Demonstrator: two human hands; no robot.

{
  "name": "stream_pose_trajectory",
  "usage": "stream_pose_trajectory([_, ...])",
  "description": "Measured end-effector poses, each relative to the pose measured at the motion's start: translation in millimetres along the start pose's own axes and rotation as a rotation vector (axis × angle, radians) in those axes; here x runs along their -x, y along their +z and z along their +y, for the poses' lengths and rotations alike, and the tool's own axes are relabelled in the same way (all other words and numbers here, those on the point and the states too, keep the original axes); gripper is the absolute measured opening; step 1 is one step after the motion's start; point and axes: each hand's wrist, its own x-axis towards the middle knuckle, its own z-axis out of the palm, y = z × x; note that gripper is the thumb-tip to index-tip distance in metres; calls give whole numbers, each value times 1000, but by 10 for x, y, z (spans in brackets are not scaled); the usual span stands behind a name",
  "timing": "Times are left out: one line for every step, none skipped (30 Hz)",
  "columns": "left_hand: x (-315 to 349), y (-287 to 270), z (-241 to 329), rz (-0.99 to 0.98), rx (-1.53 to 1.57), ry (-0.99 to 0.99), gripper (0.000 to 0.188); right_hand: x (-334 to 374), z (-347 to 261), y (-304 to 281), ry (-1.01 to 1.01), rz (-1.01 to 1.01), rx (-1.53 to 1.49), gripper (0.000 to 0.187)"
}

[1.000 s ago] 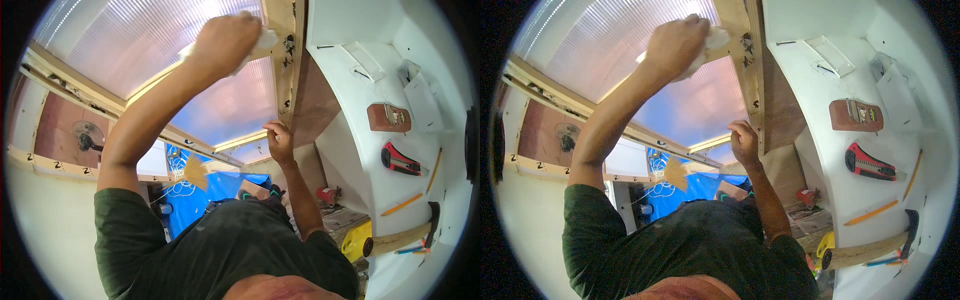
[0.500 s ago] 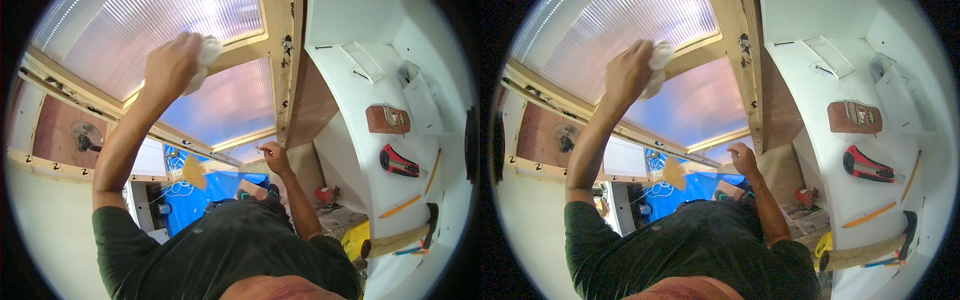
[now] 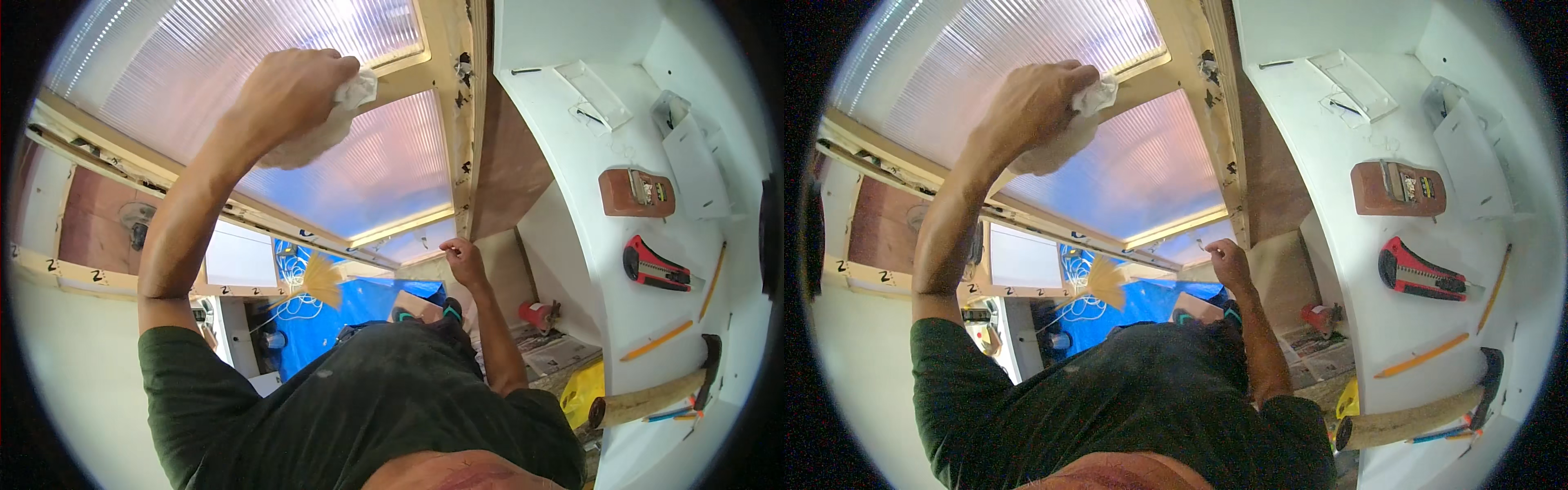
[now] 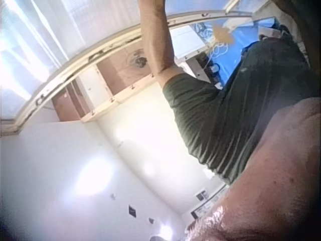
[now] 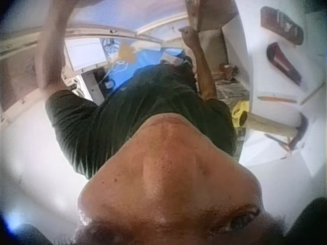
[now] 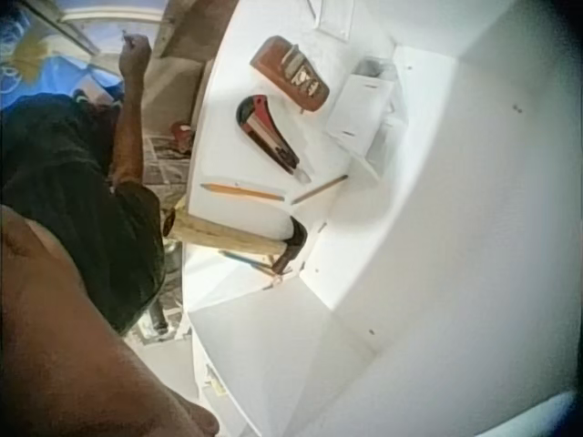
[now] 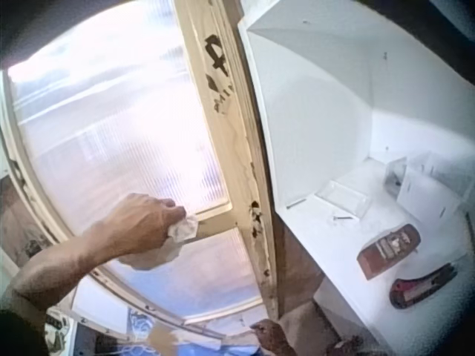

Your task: The person wipes the wooden frame and corrugated plastic panel of a door with a white cloth, moving the cloth along the edges and surface of the panel.

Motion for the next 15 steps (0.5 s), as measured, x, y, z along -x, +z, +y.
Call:
stream_pose_trajectory([28, 98, -13, 48, -38, 7, 50, 21, 59, 12, 9, -1, 0, 14])
stream_pose_trajectory([35, 84, 27, 47, -53, -12, 55, 27, 67, 1, 20, -1, 4, 14])
stream_pose_trajectory([57, 56, 102, 47, -68, -31, 61, 27, 74, -3, 21, 1, 4, 14])
stream_pose_trajectory([58, 38, 155, 46, -82, -51, 67, 29, 80, -4, 22, 2, 3, 15])
stream_pose_trajectory([37, 33, 166, 41, -98, -40, 69, 22, 84, -6, 21, 0, 3, 15])
stream_pose_trajectory([11, 33, 168, 37, -113, -31, 70, 9, 93, -19, 21, -1, 4, 15])
stream_pose_trajectory([1, 36, 174, 31, -128, -22, 72, -8, 104, -43, 21, -2, 4, 15])
stream_pose_trajectory([-19, 40, 195, 36, -155, -8, 70, -23, 109, -61, 24, 0, 1, 15])
stream_pose_trajectory([-35, 51, 215, 41, -182, 6, 68, -41, 112, -71, 42, -5, 16, 16])
stream_pose_trajectory([-45, 62, 225, 46, -209, 20, 66, -60, 115, -80, 59, -10, 30, 16])
stream_pose_trajectory([-43, 80, 206, 48, -211, 43, 66, -63, 122, -88, 75, -16, 48, 16])
stream_pose_trajectory([-47, 101, 166, 50, -213, 67, 66, -56, 126, -90, 87, -14, 38, 16])
stream_pose_trajectory([-49, 114, 146, 53, -216, 91, 67, -46, 128, -90, 100, -13, 27, 16])
stream_pose_trajectory([-46, 114, 151, 48, -206, 69, 67, -43, 145, -82, 110, -11, 15, 17])
stream_pose_trajectory([-45, 111, 161, 44, -195, 47, 67, -36, 163, -81, 103, -15, 28, 17])
